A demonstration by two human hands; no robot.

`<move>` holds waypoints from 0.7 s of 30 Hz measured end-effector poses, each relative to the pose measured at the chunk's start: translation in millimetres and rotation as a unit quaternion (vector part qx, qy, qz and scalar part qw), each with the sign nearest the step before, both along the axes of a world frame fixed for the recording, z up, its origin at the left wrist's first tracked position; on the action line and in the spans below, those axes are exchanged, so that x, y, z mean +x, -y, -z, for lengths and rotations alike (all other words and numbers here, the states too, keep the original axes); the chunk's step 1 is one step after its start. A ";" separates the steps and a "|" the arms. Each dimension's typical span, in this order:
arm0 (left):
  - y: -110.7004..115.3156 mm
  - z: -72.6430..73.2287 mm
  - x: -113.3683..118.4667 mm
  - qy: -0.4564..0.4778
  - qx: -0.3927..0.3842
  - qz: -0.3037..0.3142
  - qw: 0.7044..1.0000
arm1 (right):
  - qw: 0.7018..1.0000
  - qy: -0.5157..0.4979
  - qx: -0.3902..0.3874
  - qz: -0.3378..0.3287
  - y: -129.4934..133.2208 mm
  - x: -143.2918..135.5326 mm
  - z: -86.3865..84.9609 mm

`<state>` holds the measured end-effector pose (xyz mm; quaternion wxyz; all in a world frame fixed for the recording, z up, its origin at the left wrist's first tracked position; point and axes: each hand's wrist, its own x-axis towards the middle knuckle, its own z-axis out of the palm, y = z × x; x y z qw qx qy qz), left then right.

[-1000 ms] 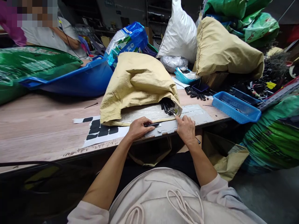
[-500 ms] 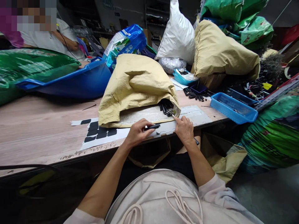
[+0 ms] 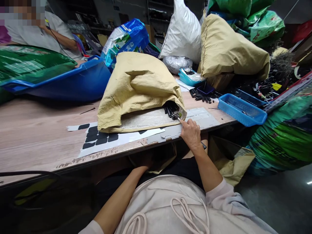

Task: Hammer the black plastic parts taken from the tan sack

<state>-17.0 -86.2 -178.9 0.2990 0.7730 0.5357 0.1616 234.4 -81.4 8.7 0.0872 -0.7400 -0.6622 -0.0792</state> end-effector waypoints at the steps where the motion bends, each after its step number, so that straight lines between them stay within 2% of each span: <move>1: 0.1 1.3 -1.1 -0.023 -0.012 -0.011 1.000 | 1.000 -0.001 0.001 0.001 0.1 0.0 -0.1; 4: 7.3 -10.8 1.3 -0.090 -0.057 -0.025 0.994 | 1.000 -0.003 0.002 0.000 0.4 -0.3 -0.5; 6: 15.7 -34.4 7.3 -0.112 -0.085 -0.007 0.990 | 1.000 -0.003 0.001 -0.001 0.6 -0.6 -0.8; 8: 24.3 -70.7 15.3 -0.107 -0.103 0.038 0.988 | 1.000 -0.004 0.002 -0.002 0.6 -0.7 -1.0; 11: 29.2 -138.6 28.2 -0.009 -0.091 0.179 0.980 | 1.000 -0.003 0.003 -0.001 0.4 -0.8 -0.5; 12: 26.5 -160.3 32.5 0.038 -0.095 0.212 0.972 | 1.000 -0.001 0.004 0.000 0.3 -0.7 -0.1; 14: 12.6 -196.1 41.2 0.116 -0.093 0.229 0.962 | 1.000 0.003 0.008 0.001 -0.1 -0.9 0.8; 15: 1.5 -209.0 46.0 0.138 -0.068 0.203 0.967 | 1.000 0.005 0.009 0.002 -0.2 -1.0 1.2; 17: -26.5 -224.7 57.0 0.143 0.006 0.096 0.985 | 1.000 0.007 0.008 0.003 -0.4 -1.3 1.7; 19: -57.5 -230.2 69.7 0.113 0.071 -0.022 0.991 | 1.000 0.007 0.005 0.003 -0.4 -1.4 1.7; 21: -85.4 -230.0 82.8 0.071 0.094 -0.103 0.988 | 1.000 0.004 0.004 0.002 -0.3 -1.3 1.5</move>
